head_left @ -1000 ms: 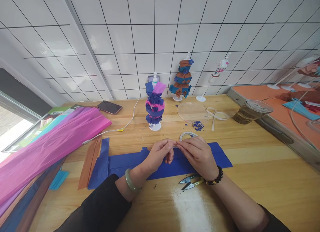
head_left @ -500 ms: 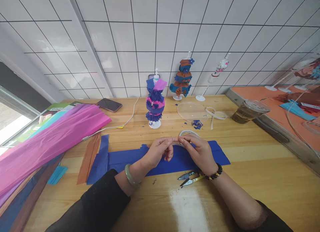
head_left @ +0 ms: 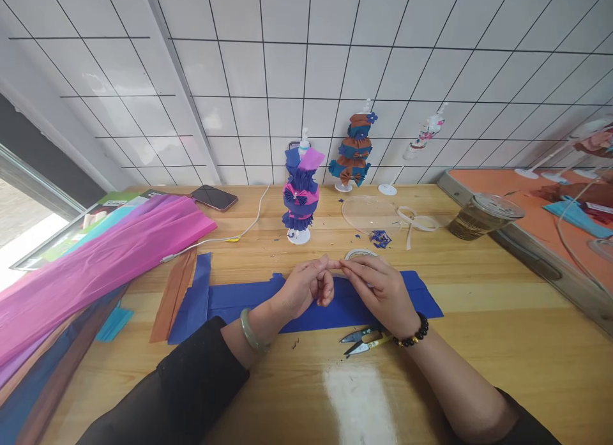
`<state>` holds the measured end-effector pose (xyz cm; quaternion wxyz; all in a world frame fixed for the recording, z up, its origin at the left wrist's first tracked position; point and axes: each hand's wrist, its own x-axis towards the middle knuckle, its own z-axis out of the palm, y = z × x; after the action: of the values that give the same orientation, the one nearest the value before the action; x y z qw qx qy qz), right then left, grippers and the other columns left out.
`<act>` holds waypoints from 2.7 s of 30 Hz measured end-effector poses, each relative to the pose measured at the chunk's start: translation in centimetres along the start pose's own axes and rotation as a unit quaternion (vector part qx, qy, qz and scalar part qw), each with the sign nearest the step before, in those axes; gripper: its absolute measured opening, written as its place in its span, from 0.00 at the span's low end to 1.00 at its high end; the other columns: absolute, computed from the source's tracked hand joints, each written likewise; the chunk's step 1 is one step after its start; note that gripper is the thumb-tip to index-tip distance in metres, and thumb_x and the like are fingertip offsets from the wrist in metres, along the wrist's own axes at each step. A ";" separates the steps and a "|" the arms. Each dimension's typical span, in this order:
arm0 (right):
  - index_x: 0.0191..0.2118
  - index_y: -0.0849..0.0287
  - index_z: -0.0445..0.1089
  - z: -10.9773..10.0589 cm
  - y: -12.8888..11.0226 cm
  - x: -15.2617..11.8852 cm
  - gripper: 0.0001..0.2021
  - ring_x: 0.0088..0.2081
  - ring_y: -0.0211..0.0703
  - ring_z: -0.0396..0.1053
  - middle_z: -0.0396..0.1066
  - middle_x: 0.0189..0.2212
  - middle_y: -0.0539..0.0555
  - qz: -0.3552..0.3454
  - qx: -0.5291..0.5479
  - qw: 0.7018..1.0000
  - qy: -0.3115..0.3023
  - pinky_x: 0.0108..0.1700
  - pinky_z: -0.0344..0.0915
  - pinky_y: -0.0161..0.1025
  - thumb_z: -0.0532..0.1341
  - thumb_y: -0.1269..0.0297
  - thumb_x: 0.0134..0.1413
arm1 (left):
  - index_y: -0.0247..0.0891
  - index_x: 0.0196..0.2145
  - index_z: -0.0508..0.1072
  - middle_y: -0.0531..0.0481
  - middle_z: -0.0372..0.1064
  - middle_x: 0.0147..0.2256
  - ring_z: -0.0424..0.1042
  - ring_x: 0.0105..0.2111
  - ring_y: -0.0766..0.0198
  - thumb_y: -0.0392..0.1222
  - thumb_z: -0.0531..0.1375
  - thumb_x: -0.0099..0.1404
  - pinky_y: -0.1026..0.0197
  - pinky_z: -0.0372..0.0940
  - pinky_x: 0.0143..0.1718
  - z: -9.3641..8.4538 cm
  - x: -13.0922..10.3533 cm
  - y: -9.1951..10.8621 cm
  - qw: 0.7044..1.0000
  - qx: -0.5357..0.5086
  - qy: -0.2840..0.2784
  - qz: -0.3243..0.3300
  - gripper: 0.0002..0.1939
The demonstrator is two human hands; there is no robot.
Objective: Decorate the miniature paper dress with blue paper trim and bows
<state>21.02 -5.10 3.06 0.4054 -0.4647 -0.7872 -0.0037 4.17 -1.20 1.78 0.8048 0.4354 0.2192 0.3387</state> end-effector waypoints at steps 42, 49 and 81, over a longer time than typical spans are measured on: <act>0.42 0.61 0.69 -0.1 0.0 0.3 0.09 0.30 0.40 0.67 0.71 0.30 0.55 0.028 -0.063 0.998 0.012 0.33 0.63 0.38 0.58 0.67 0.56 | 0.28 0.47 0.68 0.55 0.57 0.16 0.58 0.14 0.70 0.58 0.51 0.60 0.66 0.47 0.16 -0.2 0.0 0.2 0.999 -0.037 0.018 -0.009 0.29; 0.37 0.58 0.71 0.1 0.0 0.6 0.07 0.35 0.43 0.69 0.72 0.32 0.56 0.037 -0.035 0.998 -0.021 0.37 0.65 0.40 0.56 0.67 0.57 | 0.29 0.44 0.69 0.55 0.58 0.15 0.59 0.14 0.69 0.60 0.50 0.60 0.66 0.48 0.16 -0.3 0.1 -0.1 1.000 -0.011 0.005 -0.020 0.29; 0.29 0.58 0.71 0.5 0.8 0.3 0.12 0.31 0.41 0.67 0.69 0.26 0.53 0.172 0.105 0.978 -0.046 0.34 0.62 0.37 0.55 0.61 0.57 | 0.29 0.37 0.71 0.54 0.61 0.15 0.61 0.14 0.72 0.56 0.48 0.63 0.69 0.54 0.15 0.0 -0.1 -0.3 0.975 0.224 0.009 -0.007 0.26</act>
<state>21.20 -4.22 2.66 0.4100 -0.5478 -0.7090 0.1706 4.17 -1.39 1.48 0.6875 0.5998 0.2995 0.2791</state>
